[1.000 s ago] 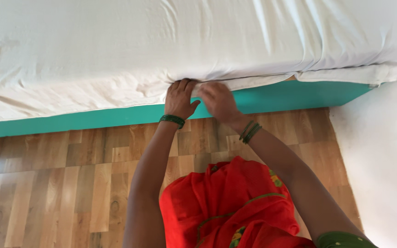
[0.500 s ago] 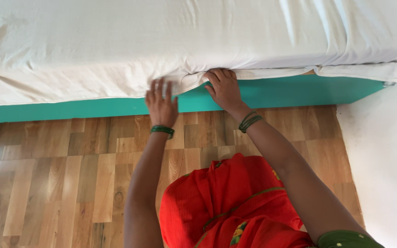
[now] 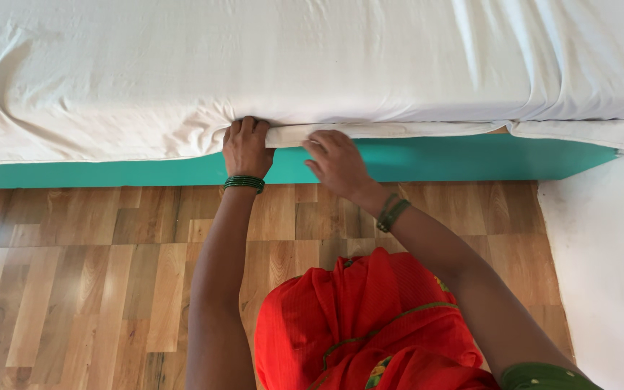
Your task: The person tucks the edge of a white bedsheet into the side of a bed frame by hand while kneeling on the floor.
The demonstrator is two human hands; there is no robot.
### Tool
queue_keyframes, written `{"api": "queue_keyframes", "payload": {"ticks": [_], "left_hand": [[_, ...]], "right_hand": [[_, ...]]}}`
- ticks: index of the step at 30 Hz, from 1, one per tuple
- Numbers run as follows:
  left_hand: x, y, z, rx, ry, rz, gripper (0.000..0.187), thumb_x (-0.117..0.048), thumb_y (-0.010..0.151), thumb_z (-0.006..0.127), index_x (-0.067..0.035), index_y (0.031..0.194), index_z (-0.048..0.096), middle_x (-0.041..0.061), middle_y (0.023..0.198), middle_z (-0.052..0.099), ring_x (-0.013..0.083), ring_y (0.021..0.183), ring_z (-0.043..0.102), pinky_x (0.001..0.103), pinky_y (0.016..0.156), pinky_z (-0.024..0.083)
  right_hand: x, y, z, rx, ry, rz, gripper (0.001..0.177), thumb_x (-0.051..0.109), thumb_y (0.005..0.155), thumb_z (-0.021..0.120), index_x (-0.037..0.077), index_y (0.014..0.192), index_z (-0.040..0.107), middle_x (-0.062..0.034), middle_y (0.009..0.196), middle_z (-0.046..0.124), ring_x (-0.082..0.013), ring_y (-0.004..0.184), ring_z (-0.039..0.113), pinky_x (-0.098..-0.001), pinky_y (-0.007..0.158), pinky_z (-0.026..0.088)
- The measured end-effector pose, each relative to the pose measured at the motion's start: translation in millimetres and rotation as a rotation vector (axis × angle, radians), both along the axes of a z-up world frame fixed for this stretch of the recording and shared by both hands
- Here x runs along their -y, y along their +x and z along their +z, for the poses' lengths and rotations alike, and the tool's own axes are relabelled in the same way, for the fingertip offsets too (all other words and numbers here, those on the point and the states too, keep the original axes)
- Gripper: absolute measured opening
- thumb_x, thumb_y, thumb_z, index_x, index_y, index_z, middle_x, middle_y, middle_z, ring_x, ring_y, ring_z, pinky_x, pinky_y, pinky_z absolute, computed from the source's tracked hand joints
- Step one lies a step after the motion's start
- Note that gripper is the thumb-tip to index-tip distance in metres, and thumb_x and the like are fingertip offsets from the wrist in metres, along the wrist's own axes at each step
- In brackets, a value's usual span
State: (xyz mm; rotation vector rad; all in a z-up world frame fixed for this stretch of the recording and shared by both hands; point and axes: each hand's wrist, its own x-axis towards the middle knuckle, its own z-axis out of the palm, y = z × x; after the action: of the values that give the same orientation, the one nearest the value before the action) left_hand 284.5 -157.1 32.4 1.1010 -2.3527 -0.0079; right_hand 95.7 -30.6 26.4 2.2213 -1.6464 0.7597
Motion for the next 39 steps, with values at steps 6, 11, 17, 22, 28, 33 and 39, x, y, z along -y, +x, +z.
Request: {"api": "queue_keyframes", "payload": {"ticks": [6,11,17,22,28,33,39], "left_hand": [[-1,1,3,-0.060,-0.009,-0.029,0.039,-0.018,0.069,0.091,-0.012,0.103,0.072,0.007,0.107,0.064,0.0302,0.104,0.062,0.045,0.094,0.050],[-3,5,-1,-0.050,-0.056,-0.067,0.043,-0.018,0.070,0.090,-0.012,0.108,0.070,0.007,0.110,0.063,0.0304,0.105,0.062,0.045,0.095,0.050],[-5,30,-19,-0.086,-0.160,-0.196,0.069,-0.016,0.076,0.087,-0.011,0.138,0.060,0.010,0.136,0.060,0.0316,0.124,0.057,0.049,0.111,0.043],[-14,12,-29,-0.042,-0.156,-0.059,0.065,-0.022,0.076,0.086,-0.014,0.135,0.060,0.007,0.133,0.059,0.0307,0.128,0.052,0.054,0.112,0.034],[-6,4,-22,0.033,-0.112,-0.007,0.056,-0.024,0.078,0.087,-0.014,0.127,0.063,0.006,0.120,0.058,0.0290,0.117,0.055,0.055,0.113,0.033],[-7,2,-18,0.060,-0.109,0.000,0.054,-0.024,0.077,0.087,-0.014,0.124,0.063,0.007,0.119,0.059,0.0288,0.117,0.055,0.056,0.112,0.033],[-7,0,-24,0.080,-0.091,0.030,0.055,-0.023,0.079,0.086,-0.013,0.126,0.062,0.008,0.121,0.057,0.0309,0.121,0.053,0.057,0.116,0.030]], "right_hand": [[29,30,13,-0.008,-0.012,-0.104,0.053,0.018,0.081,0.079,0.005,0.128,0.060,-0.0104,0.121,0.060,-0.0297,0.114,0.058,-0.0454,0.098,0.046],[39,39,8,-0.196,-0.128,-0.231,0.046,0.017,0.083,0.074,0.004,0.125,0.063,-0.0086,0.112,0.058,-0.0264,0.105,0.056,-0.0415,0.090,0.050],[48,38,-1,-0.267,-0.117,-0.294,0.033,0.015,0.088,0.067,0.007,0.120,0.067,-0.0062,0.105,0.056,-0.0237,0.100,0.056,-0.0389,0.085,0.052],[48,39,-3,-0.243,-0.138,-0.288,0.032,0.016,0.088,0.066,0.006,0.119,0.067,-0.0070,0.106,0.057,-0.0244,0.100,0.057,-0.0395,0.087,0.052],[32,26,-2,-0.143,-0.193,-0.094,0.041,0.010,0.089,0.069,0.000,0.129,0.065,-0.0117,0.123,0.060,-0.0277,0.113,0.058,-0.0439,0.104,0.050],[-4,0,3,-0.047,-0.206,-0.127,0.040,0.015,0.085,0.078,0.007,0.122,0.063,-0.0113,0.126,0.061,-0.0296,0.117,0.058,-0.0521,0.108,0.045],[-21,-40,4,-0.004,-0.146,-0.266,0.043,0.012,0.085,0.080,0.005,0.125,0.068,-0.0086,0.120,0.063,-0.0295,0.111,0.058,-0.0476,0.101,0.046]]}}
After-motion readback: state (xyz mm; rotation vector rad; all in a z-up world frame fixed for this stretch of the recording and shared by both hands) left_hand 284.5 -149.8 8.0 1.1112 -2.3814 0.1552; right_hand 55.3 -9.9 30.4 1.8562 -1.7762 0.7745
